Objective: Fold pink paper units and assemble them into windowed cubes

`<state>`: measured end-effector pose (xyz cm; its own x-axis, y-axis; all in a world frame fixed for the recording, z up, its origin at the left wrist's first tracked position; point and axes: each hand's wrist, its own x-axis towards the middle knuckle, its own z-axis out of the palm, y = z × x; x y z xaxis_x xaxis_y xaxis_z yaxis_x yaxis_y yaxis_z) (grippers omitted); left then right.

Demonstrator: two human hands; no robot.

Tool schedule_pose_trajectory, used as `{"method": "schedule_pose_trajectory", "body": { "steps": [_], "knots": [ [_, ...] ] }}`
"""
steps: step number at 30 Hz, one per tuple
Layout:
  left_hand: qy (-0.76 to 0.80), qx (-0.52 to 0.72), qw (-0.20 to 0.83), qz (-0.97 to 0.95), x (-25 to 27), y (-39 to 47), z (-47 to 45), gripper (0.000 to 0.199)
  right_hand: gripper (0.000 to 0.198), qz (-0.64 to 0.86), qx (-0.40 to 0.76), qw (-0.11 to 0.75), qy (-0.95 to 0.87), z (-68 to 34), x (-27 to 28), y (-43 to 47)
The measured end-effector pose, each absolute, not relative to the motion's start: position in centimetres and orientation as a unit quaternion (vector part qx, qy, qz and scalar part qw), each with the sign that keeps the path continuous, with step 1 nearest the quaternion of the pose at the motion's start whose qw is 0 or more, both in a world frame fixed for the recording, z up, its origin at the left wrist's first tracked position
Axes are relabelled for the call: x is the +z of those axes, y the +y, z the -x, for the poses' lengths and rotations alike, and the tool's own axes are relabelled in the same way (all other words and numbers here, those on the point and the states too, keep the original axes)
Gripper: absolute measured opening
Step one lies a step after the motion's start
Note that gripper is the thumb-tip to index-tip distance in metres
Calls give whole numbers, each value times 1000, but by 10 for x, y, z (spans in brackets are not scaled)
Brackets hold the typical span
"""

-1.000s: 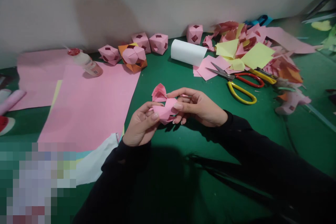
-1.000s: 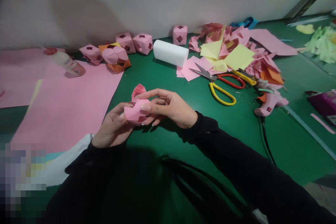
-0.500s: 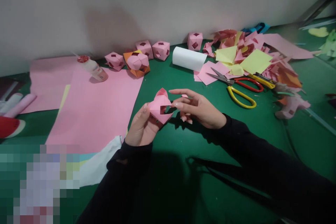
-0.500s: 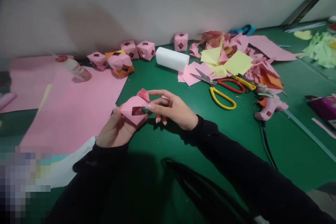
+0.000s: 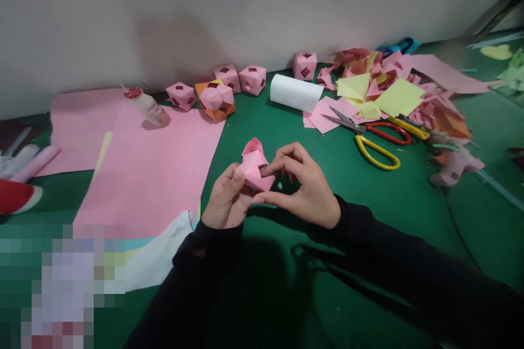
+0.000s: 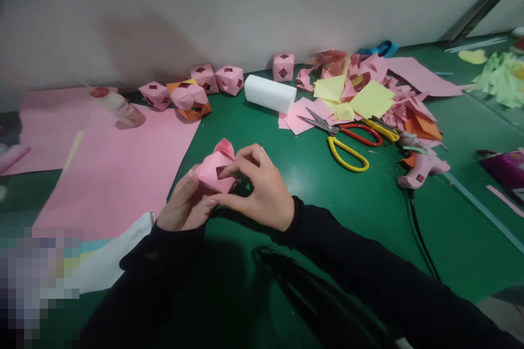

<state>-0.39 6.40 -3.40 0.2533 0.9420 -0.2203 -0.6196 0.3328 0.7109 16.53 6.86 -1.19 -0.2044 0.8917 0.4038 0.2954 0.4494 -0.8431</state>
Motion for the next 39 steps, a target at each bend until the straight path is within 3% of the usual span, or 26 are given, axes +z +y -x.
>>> {"method": "schedule_pose_trajectory", "body": {
  "steps": [5,10,14,24,29,34,36,39],
  "knots": [
    [316,520,753,-249,-33,61,-3,34,27,440,347,478,-676,-161,-10,67],
    [340,520,742,-252,-27,61,-1,20,32,444,441,449,-638,-166,-5,71],
    [340,540,726,-257,-28,62,0,20,32,437,486,450,-608,-167,-6,73],
    [354,582,696,-228,-35,63,0,25,17,514,368,569,-526,-182,-6,73],
    [358,558,716,-218,-29,61,2,28,24,485,378,618,-491,-190,-9,80],
    [343,556,724,-220,-31,62,4,26,26,469,420,499,-596,-179,-12,69],
    [336,554,729,-221,-33,62,5,23,46,452,460,452,-616,-170,-15,63],
    [328,541,740,-227,-35,61,4,25,49,437,527,471,-556,-160,-20,58]
  ]
}}
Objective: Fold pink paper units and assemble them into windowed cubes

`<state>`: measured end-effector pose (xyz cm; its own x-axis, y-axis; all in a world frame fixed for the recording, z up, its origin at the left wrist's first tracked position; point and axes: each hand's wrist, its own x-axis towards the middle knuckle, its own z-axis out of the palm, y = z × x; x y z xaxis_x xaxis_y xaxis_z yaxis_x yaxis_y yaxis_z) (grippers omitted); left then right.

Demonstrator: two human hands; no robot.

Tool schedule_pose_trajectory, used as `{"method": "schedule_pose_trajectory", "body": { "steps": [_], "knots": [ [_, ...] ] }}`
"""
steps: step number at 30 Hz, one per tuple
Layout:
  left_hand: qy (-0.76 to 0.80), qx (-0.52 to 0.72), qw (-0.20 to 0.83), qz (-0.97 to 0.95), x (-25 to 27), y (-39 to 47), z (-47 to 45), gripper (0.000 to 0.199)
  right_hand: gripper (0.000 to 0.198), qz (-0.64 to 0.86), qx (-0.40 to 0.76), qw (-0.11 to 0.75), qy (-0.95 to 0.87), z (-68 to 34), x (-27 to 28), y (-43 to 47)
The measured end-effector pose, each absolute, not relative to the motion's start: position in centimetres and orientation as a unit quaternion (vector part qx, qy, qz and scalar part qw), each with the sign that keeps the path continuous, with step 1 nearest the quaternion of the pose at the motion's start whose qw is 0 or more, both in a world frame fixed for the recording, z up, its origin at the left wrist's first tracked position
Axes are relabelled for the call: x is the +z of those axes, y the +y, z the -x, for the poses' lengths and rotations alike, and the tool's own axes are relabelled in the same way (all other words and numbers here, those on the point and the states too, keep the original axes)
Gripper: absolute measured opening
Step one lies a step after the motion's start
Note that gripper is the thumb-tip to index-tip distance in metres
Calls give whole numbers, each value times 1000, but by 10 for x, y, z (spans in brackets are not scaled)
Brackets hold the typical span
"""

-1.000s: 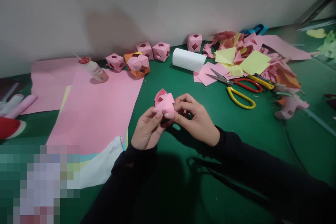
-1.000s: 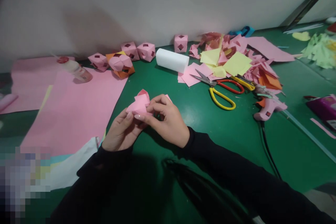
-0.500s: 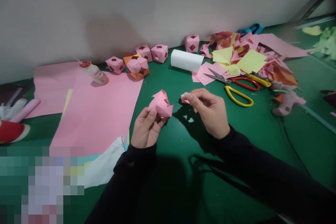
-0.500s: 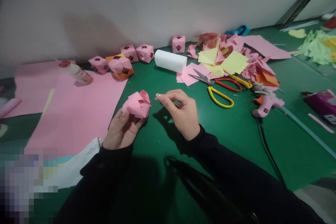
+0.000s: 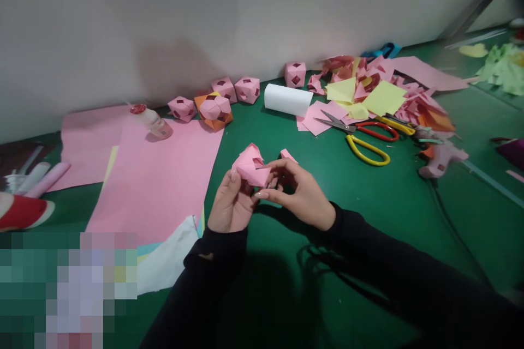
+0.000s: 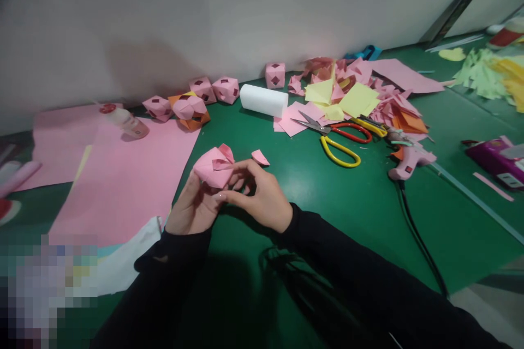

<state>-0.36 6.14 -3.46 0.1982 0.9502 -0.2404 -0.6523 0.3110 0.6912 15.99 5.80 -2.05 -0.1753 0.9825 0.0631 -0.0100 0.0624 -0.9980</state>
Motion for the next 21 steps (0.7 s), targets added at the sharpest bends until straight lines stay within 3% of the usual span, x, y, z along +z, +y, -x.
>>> {"method": "schedule_pose_trajectory", "body": {
  "steps": [5,11,21],
  "knots": [
    [323,538,743,-236,-31,58,0,25,46,403,592,512,-474,-155,-18,58],
    [323,542,731,-259,-29,56,-1,23,38,384,648,493,-435,-158,-12,58],
    [315,536,730,-284,-29,55,-1,26,40,381,644,485,-453,-158,-13,58]
  ]
}}
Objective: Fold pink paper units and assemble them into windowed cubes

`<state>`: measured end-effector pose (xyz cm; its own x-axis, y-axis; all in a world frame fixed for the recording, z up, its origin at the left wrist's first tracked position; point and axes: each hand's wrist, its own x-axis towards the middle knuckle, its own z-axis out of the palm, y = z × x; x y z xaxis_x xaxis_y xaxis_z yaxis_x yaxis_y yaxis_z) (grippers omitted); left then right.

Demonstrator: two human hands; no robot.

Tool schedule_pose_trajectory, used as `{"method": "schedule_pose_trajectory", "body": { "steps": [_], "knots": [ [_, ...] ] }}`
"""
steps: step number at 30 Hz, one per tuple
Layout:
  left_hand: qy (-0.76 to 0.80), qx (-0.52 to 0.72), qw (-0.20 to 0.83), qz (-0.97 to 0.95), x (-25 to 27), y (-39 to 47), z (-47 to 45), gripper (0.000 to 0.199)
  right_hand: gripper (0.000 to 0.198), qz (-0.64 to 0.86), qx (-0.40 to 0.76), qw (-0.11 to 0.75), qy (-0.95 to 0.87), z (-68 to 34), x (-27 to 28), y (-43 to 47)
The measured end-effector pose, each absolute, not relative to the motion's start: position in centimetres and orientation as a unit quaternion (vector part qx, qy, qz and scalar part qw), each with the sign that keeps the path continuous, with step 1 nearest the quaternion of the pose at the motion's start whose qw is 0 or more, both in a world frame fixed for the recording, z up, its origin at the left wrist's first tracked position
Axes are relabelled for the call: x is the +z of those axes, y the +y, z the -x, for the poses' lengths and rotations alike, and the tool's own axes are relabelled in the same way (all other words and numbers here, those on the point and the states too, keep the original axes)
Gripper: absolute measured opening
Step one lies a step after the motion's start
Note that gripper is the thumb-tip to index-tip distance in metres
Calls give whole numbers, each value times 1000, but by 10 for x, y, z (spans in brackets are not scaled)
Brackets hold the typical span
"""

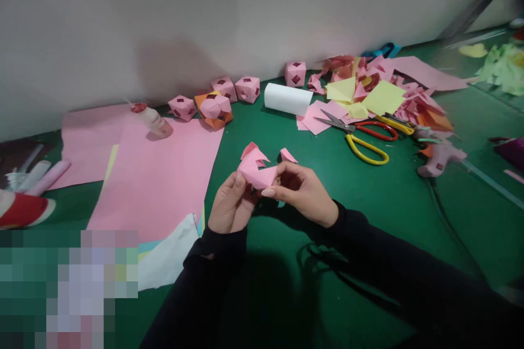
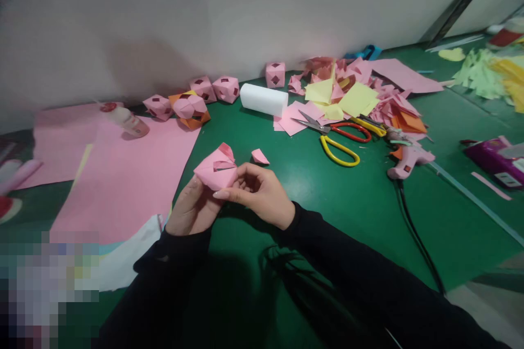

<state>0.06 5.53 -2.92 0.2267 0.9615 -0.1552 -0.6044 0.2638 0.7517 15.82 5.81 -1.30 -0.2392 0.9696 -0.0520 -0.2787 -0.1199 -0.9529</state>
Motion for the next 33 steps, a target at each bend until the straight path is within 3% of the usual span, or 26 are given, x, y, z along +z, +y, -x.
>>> {"method": "schedule_pose_trajectory", "body": {
  "steps": [4,8,11,14,18,23,27,33],
  "knots": [
    [310,530,734,-289,-29,52,-3,43,28,385,538,484,-573,-163,-13,55],
    [311,536,730,-288,-29,49,-5,59,15,357,322,448,-754,-171,-13,53],
    [318,553,713,-293,-31,47,-4,62,15,336,196,416,-822,-174,-16,53],
    [330,555,705,-294,-33,45,-1,53,19,336,146,410,-835,-174,-17,53],
    [352,554,698,-287,-31,45,0,32,31,345,193,420,-817,-173,-15,52],
    [368,563,693,-258,-31,46,-2,35,37,364,292,435,-770,-174,-12,53],
    [349,556,707,-263,-32,45,-1,31,26,372,370,469,-710,-169,-14,53],
    [318,494,767,-257,-20,42,5,57,28,406,523,465,-588,-164,-13,50]
  ]
}}
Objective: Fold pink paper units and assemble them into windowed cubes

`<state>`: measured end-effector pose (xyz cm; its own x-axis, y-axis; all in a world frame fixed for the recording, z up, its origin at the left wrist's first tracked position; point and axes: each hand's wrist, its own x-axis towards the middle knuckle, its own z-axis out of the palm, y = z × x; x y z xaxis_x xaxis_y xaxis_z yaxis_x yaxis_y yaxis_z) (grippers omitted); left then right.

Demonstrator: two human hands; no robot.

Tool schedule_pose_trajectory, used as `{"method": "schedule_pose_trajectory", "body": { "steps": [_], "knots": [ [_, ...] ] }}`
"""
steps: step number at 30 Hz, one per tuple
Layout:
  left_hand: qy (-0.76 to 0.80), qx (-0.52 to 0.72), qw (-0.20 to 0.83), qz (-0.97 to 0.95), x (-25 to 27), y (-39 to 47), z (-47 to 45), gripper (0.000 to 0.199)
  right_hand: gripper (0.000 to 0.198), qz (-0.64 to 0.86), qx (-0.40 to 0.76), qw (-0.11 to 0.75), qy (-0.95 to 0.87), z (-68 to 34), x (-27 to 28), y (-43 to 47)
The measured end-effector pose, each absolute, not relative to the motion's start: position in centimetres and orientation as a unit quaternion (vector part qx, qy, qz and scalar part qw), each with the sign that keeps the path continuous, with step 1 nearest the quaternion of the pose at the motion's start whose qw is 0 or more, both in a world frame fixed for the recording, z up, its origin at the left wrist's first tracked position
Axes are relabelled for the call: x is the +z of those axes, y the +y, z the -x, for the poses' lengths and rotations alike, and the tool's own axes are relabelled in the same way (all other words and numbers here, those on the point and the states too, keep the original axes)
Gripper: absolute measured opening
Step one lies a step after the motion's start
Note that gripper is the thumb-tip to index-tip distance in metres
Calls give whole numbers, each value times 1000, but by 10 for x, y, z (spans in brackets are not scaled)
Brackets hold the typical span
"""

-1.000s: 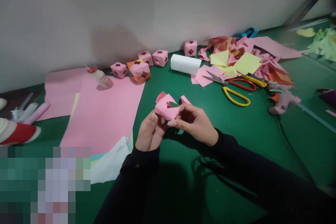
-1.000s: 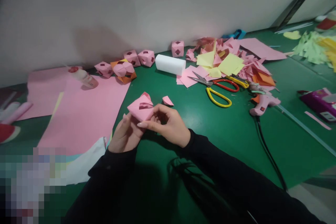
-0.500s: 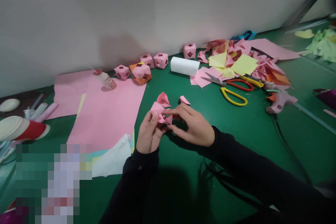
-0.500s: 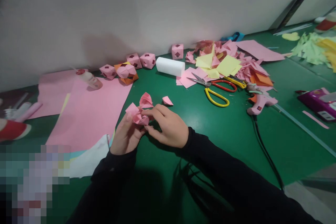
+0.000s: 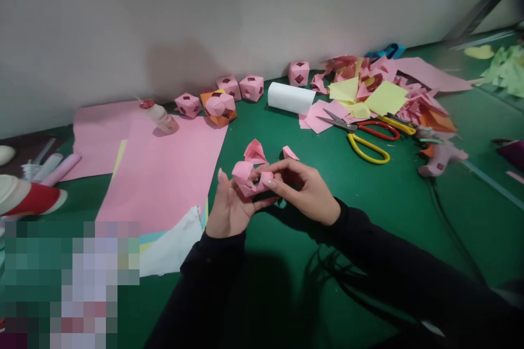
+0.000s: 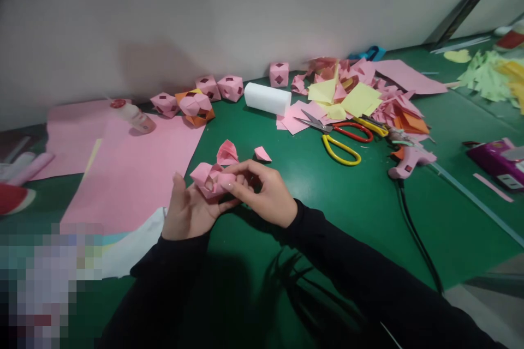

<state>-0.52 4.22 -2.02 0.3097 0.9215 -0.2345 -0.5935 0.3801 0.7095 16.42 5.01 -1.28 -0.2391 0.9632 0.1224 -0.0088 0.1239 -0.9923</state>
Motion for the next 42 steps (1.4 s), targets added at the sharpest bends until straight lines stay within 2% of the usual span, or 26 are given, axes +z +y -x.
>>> {"method": "schedule_pose_trajectory", "body": {
  "steps": [2,5,10,13,15,17,19,21,22,25,28,30,34,38,42],
  "knots": [
    [327,491,771,-243,-20,43,6,55,30,402,551,454,-573,-165,-11,50],
    [342,492,769,-224,-23,45,5,42,32,406,568,445,-560,-165,-10,50],
    [328,505,771,-205,-20,45,6,24,30,423,553,449,-561,-160,-13,49],
    [336,510,768,-196,-17,45,6,21,30,421,534,463,-568,-161,-14,52],
    [337,520,761,-190,-17,46,7,22,29,441,469,497,-582,-167,-16,58],
    [338,523,760,-185,-16,46,7,23,25,492,336,526,-606,-178,-20,66],
    [340,516,765,-180,-16,47,8,22,25,532,201,494,-658,-190,-27,75],
    [345,506,771,-178,-16,46,8,24,31,543,143,450,-695,-198,-35,81],
    [348,502,771,-179,-16,46,8,26,27,544,141,436,-703,-201,-38,84],
    [356,494,770,-193,-16,46,7,40,22,547,231,442,-672,-201,-38,85],
    [354,484,771,-216,-18,45,7,50,27,484,457,476,-575,-196,-25,80],
    [343,479,773,-234,-19,45,8,53,28,425,553,488,-526,-193,-16,76],
    [325,486,774,-243,-21,44,10,57,27,353,654,483,-463,-189,-5,69],
    [324,483,775,-249,-25,46,13,51,27,314,740,478,-354,-187,-3,68],
    [302,468,791,-254,-29,51,17,50,17,284,797,454,-280,-185,-2,68]
  ]
}}
